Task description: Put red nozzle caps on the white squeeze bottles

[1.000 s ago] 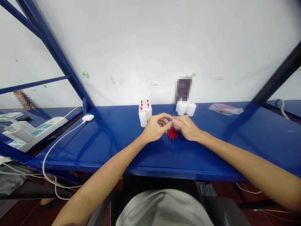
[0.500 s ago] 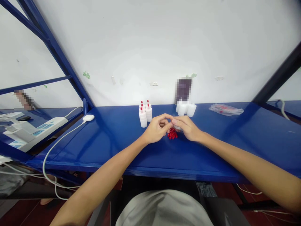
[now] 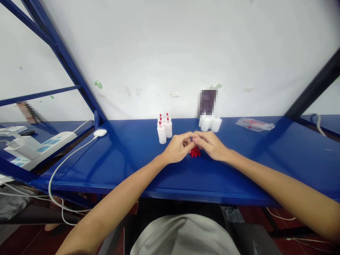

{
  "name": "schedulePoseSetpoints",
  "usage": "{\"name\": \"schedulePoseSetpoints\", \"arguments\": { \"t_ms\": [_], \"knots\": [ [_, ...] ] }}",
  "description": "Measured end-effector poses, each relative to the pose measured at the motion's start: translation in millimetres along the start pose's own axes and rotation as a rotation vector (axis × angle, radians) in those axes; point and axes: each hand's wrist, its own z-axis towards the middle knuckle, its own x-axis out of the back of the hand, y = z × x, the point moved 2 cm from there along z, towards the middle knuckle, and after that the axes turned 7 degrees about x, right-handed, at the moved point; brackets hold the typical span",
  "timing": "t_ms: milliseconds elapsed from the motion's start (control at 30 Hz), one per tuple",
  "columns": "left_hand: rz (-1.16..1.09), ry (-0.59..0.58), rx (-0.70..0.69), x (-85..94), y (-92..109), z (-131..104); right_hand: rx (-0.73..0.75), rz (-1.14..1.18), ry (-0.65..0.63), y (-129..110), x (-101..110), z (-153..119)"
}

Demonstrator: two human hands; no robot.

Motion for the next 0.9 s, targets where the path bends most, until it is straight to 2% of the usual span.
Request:
{"name": "schedulePoseSetpoints", "arguments": {
  "t_ms": [67, 133, 233, 333, 433, 500, 633, 800, 900],
  "knots": [
    [0.048, 0.076, 0.004, 5.5, 1.2, -0.4, -0.006, -0.006, 0.041, 1.3, 0.4, 1.0],
    [0.160, 0.200, 0.029, 16.3, 3.1, -1.5, -0.038, -0.024, 0.074, 5.2, 1.5, 1.7],
    [0.575, 0.334, 0.101, 34.9, 6.6, -4.7, -0.109, -0.061, 0.136, 13.1, 5.1, 1.6],
    [0.981, 0.272, 0.232, 45.4, 6.9, -7.9, -0.158, -0.119, 0.220, 17.8, 10.2, -0.4],
    [1.182, 0.127, 0.366, 46.2, 4.3, -10.2, -0.120, -0.115, 0.269, 17.8, 13.9, -3.0],
    [1.250, 0.085, 0.419, 45.0, 2.9, -10.8, -0.082, -0.068, 0.289, 17.4, 15.2, -4.2],
    [1.298, 0.128, 0.446, 45.6, 1.4, -10.2, -0.108, -0.059, 0.257, 19.6, 14.5, -4.2],
    [1.253, 0.128, 0.442, 47.6, -0.8, -9.3, -0.173, 0.023, 0.190, 25.6, 11.0, -1.3],
    [1.187, 0.129, 0.394, 43.5, -0.8, -9.2, -0.193, 0.038, 0.179, 30.7, 9.5, -0.1]
  ]
}}
